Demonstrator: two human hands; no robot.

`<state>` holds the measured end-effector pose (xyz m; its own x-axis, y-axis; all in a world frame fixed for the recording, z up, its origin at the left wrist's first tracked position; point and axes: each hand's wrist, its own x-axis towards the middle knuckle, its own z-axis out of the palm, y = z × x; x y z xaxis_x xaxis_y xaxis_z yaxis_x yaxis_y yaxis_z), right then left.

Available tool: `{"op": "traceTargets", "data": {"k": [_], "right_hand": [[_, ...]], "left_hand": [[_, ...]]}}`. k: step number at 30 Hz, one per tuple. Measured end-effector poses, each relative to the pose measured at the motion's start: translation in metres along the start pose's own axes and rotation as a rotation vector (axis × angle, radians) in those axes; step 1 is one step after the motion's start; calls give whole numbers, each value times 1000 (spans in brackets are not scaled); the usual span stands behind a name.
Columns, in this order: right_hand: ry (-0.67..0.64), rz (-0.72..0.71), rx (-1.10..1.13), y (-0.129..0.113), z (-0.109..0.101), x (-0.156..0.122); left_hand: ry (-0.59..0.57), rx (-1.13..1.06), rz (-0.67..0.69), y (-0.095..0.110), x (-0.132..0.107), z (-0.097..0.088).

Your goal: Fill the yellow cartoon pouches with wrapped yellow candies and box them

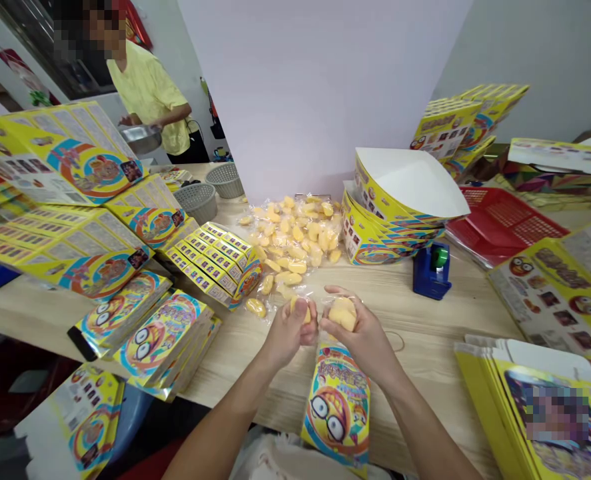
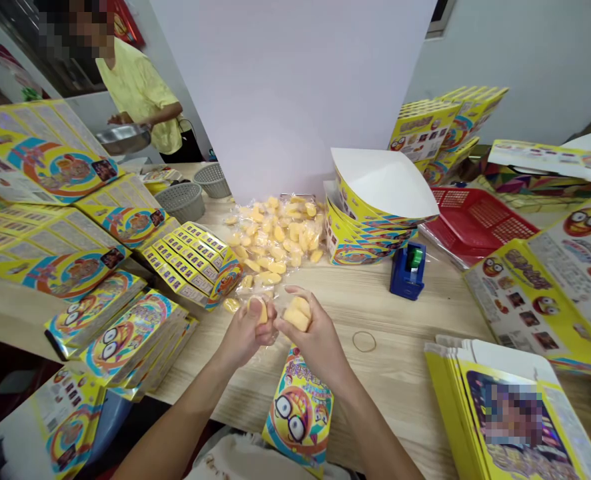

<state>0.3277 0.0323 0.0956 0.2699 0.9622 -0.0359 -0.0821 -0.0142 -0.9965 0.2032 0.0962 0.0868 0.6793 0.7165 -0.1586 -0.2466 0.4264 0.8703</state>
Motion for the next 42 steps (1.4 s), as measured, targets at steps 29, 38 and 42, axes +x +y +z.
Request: {"op": "traceTargets", "data": {"k": [29,38,42], "right_hand": [[218,296,476,50,-49,-31],[3,349,655,34,-6,-50],[40,359,627,26,8,-55]], "left_hand": [[317,649,-3,-58,-12,-66],[201,-142,-43,-13,-23,-9],[288,-85,75,-20,-17,5]]}}
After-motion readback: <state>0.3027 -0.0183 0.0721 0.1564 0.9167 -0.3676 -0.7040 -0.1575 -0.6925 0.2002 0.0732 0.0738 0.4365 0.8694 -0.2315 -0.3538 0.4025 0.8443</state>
